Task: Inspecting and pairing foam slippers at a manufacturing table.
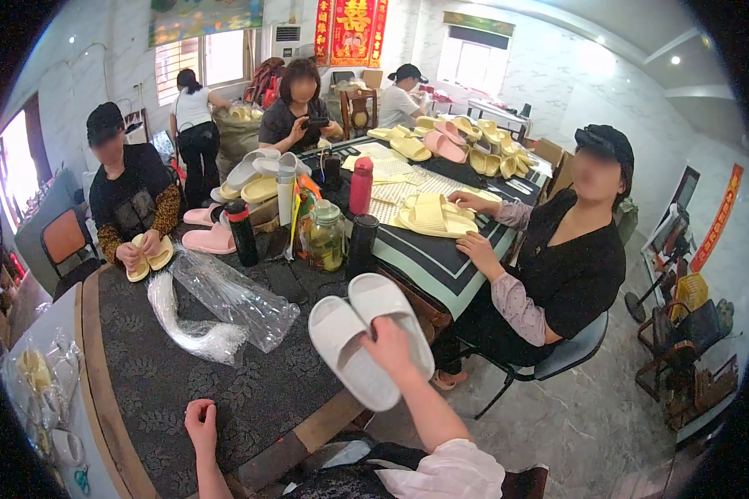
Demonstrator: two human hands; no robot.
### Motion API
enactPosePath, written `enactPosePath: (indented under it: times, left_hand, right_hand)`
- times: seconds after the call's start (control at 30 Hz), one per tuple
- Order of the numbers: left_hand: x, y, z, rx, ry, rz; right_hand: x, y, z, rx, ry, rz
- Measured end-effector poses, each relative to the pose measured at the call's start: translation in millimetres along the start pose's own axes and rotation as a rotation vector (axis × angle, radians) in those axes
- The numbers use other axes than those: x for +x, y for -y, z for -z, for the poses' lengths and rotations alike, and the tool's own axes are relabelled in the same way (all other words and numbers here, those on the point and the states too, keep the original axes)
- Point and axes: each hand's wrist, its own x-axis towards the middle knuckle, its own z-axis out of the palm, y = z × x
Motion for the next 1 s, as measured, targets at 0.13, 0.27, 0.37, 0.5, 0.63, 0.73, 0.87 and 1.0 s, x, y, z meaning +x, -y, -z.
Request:
enactPosePath:
  times: [0.13, 0.27, 0.37, 0.5, 0.63, 0.73, 0.87, 1.0]
  left_hand:
    - [-2, 2, 2, 0.07, -0.027, -0.078]
    - [-3, -11, 2, 0.065, -0.047, -0.065]
    - [0, -4, 1, 0.11, -0.033, -0.09]
    - [0, -4, 4, 0.178, -0.033, -0.103]
    - [0, -6, 8, 0.19, -0.03, -0.044]
    - [4, -17, 5, 0.238, -0.045, -0.06]
    - [9, -12, 1, 0.23, -0.019, -0.038]
    - [11, -17, 0, 0.241, -0.016, -0.012]
  right_hand:
    - [36, -22, -4, -0.063, 0.092, -0.078]
    - [56, -31, -11, -0.087, 0.176, -0.143]
    - [60, -43, -23, -0.066, 0.19, -0.15]
    - [50, -34, -24, -0.181, 0.228, -0.153]
    - [51, 41, 8, -0.498, 0.155, -0.147]
    - [81, 84, 18, 0.011, 0.143, 0.064]
    - [169, 119, -28, 0.694, 0.516, -0.016]
    - [285, 138, -114, 1.211, 0.517, -0.224]
